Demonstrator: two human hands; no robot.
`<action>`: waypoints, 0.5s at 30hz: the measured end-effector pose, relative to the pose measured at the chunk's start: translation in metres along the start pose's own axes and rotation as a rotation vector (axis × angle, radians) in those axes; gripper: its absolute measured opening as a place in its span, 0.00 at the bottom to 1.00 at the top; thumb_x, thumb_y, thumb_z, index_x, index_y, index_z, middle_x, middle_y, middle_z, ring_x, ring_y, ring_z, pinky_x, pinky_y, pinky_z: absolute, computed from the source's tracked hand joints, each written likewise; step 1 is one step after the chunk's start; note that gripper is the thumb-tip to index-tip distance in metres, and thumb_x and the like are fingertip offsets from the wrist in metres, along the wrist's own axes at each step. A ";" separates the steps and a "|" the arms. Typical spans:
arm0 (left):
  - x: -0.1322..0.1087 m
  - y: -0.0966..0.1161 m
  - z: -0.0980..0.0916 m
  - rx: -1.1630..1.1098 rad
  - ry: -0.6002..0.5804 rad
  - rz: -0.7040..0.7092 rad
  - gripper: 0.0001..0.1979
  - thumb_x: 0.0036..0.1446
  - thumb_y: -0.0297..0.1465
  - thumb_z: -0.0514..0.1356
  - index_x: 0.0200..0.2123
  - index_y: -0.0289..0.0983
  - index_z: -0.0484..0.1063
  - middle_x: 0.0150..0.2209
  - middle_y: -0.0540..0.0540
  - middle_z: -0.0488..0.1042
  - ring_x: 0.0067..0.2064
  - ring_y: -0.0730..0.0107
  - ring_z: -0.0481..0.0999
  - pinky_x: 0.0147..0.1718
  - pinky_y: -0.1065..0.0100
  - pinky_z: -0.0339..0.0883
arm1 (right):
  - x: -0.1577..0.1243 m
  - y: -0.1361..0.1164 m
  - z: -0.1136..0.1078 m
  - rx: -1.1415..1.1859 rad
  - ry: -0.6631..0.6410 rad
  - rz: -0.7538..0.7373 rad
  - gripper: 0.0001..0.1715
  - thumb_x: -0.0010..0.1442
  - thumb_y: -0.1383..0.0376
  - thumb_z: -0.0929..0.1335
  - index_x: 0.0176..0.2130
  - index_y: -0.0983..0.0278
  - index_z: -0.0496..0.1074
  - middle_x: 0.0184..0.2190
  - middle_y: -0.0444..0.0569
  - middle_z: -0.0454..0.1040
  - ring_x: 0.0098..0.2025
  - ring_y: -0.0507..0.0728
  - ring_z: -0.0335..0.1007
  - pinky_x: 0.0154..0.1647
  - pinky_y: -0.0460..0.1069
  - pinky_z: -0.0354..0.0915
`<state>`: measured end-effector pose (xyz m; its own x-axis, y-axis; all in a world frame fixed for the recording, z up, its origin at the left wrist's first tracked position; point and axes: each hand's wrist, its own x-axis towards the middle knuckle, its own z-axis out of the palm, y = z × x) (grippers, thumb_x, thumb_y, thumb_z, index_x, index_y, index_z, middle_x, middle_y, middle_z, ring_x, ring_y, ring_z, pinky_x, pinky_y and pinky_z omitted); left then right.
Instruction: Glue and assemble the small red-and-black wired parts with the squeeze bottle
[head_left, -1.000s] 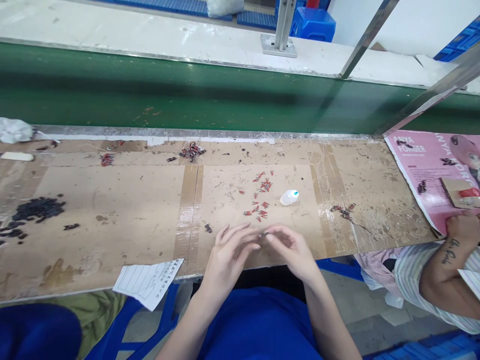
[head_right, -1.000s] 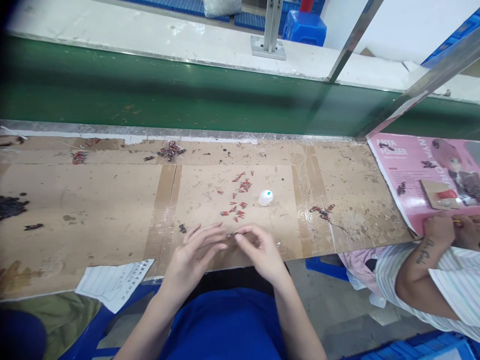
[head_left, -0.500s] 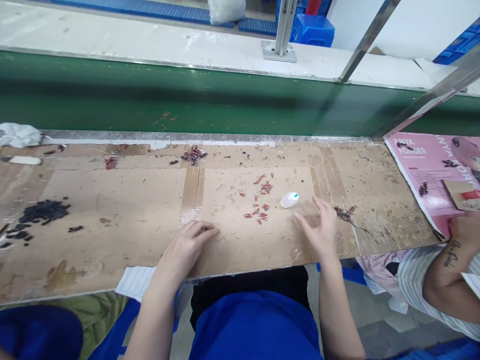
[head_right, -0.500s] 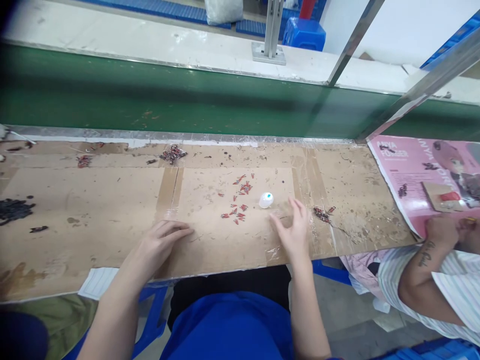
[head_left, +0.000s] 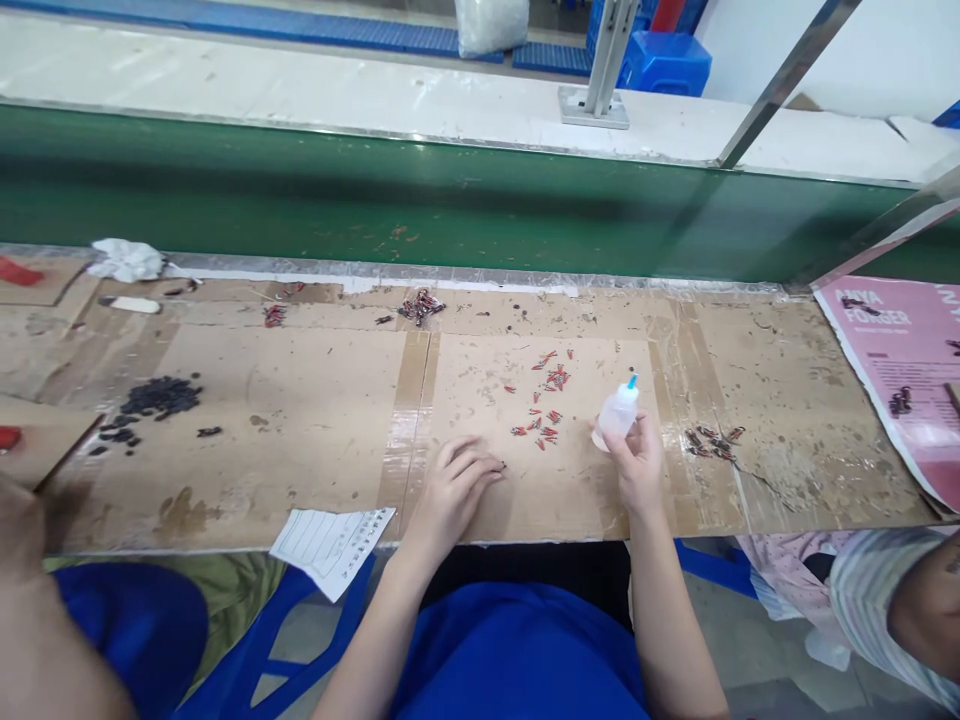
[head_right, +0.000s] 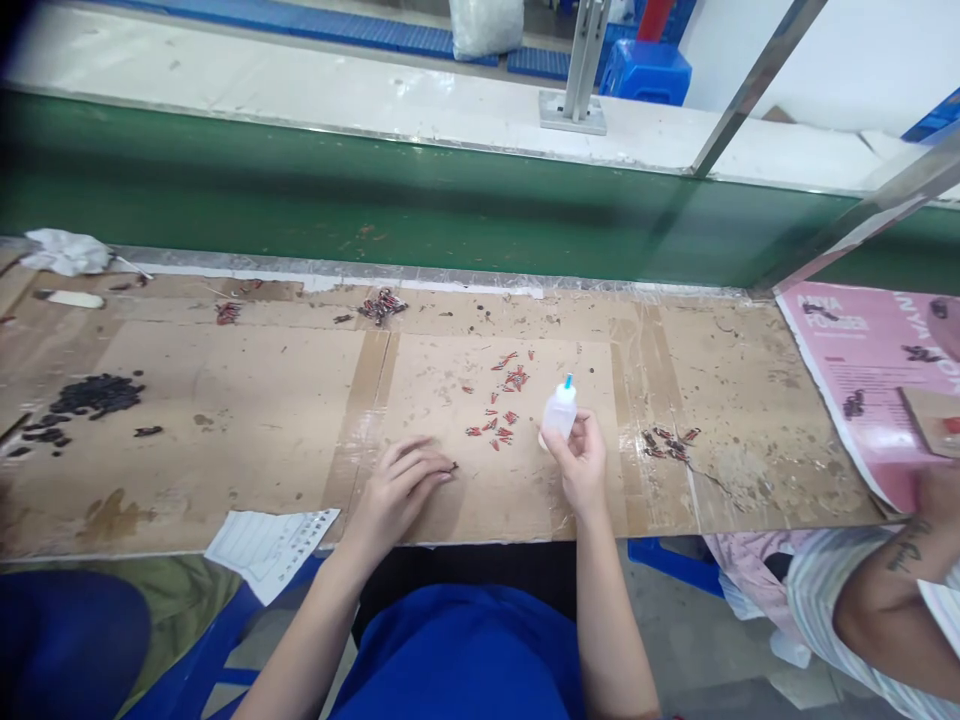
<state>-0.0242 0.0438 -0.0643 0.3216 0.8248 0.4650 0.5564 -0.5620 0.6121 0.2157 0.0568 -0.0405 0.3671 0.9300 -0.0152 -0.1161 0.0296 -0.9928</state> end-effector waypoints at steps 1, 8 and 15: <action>-0.001 -0.001 0.001 0.023 0.018 0.007 0.05 0.63 0.29 0.59 0.36 0.42 0.76 0.34 0.48 0.80 0.48 0.60 0.75 0.47 0.57 0.74 | -0.003 -0.001 0.002 0.096 0.011 0.031 0.21 0.44 0.53 0.77 0.34 0.59 0.70 0.28 0.43 0.74 0.29 0.54 0.70 0.31 0.50 0.68; -0.005 -0.003 -0.002 0.015 0.027 -0.013 0.04 0.62 0.28 0.61 0.38 0.42 0.75 0.35 0.49 0.81 0.46 0.62 0.77 0.45 0.58 0.75 | -0.021 0.002 0.022 0.361 0.061 0.251 0.16 0.41 0.58 0.75 0.31 0.60 0.74 0.28 0.46 0.75 0.24 0.51 0.61 0.18 0.44 0.52; -0.011 -0.003 0.000 0.063 0.104 -0.086 0.03 0.59 0.32 0.64 0.37 0.42 0.77 0.35 0.49 0.82 0.40 0.64 0.82 0.45 0.59 0.74 | -0.038 0.003 0.039 -0.021 0.008 0.175 0.13 0.44 0.57 0.76 0.26 0.63 0.75 0.23 0.46 0.76 0.25 0.54 0.69 0.25 0.47 0.64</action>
<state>-0.0294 0.0361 -0.0718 0.1914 0.8569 0.4786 0.6262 -0.4821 0.6127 0.1652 0.0364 -0.0382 0.3507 0.9172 -0.1893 -0.1602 -0.1404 -0.9770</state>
